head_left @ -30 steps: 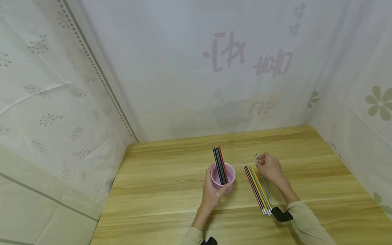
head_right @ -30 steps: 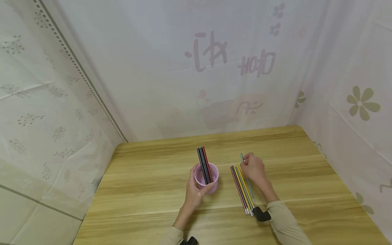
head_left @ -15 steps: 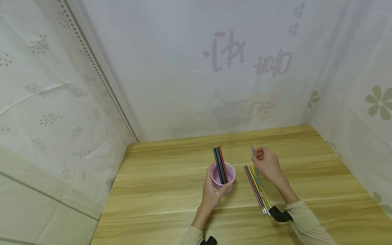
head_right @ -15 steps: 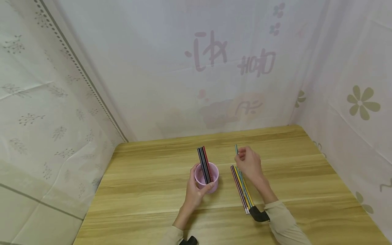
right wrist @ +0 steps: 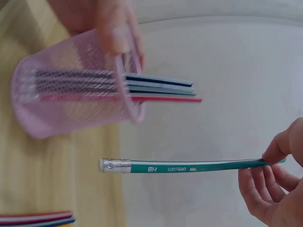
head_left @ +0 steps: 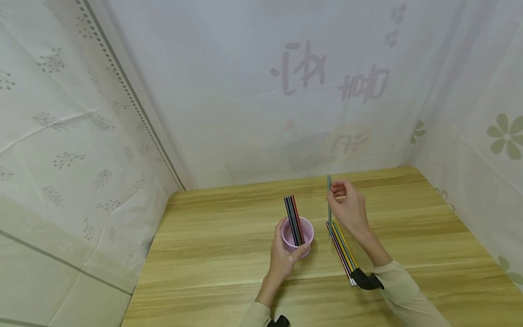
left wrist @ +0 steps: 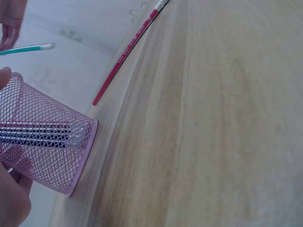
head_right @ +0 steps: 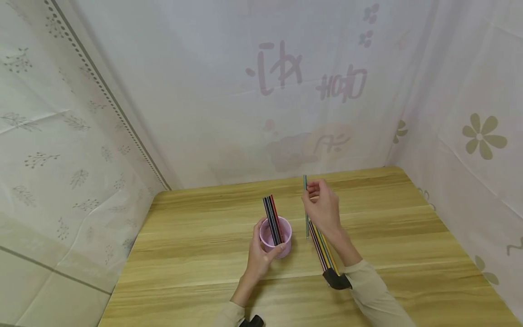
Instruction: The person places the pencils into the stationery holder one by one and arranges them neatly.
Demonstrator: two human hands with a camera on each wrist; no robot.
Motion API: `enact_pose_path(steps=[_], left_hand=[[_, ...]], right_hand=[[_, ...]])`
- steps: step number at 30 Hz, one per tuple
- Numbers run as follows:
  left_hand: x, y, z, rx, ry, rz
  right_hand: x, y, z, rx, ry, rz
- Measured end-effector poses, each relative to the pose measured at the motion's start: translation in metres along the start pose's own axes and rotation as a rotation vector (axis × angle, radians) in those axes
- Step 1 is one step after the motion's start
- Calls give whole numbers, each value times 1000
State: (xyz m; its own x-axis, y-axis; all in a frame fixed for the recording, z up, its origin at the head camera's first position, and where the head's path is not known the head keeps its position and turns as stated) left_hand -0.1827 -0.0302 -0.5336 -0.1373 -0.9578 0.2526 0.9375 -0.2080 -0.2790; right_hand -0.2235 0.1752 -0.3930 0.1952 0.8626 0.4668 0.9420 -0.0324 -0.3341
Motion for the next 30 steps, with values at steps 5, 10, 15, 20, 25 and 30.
enact_pose_path(steps=[5, 10, 15, 20, 25, 30], left_hand=[[0, 0, 1, -23, -9, 9], [0, 0, 1, -30, -1, 4], [-1, 0, 0, -18, 5, -8], [0, 0, 1, -21, 13, -4], [0, 0, 1, -19, 28, -1], [-1, 0, 0, -4, 27, -19]], right_hand=[[-2, -5, -25, 65, -79, 52], [-11, -7, -42, 134, -129, 70], [-28, -8, -48, 183, -163, 47], [-50, -8, -46, 185, -166, -11], [-67, -7, -41, 154, -133, -61], [-81, -4, -35, 122, -131, -116]])
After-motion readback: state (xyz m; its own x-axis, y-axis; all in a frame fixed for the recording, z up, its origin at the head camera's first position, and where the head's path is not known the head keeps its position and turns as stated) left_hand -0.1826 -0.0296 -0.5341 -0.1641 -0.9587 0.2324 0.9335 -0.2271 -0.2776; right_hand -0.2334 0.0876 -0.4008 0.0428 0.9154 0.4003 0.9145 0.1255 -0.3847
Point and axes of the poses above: each hand's wrist, its own y-axis away from the middle knuckle, its own x-axis out of the back of the hand, z = x × y, the point moved 7 cm from there along -y, towards the middle knuckle, and after that the axes turned 9 degrees about -z, right-handed, at the moved point
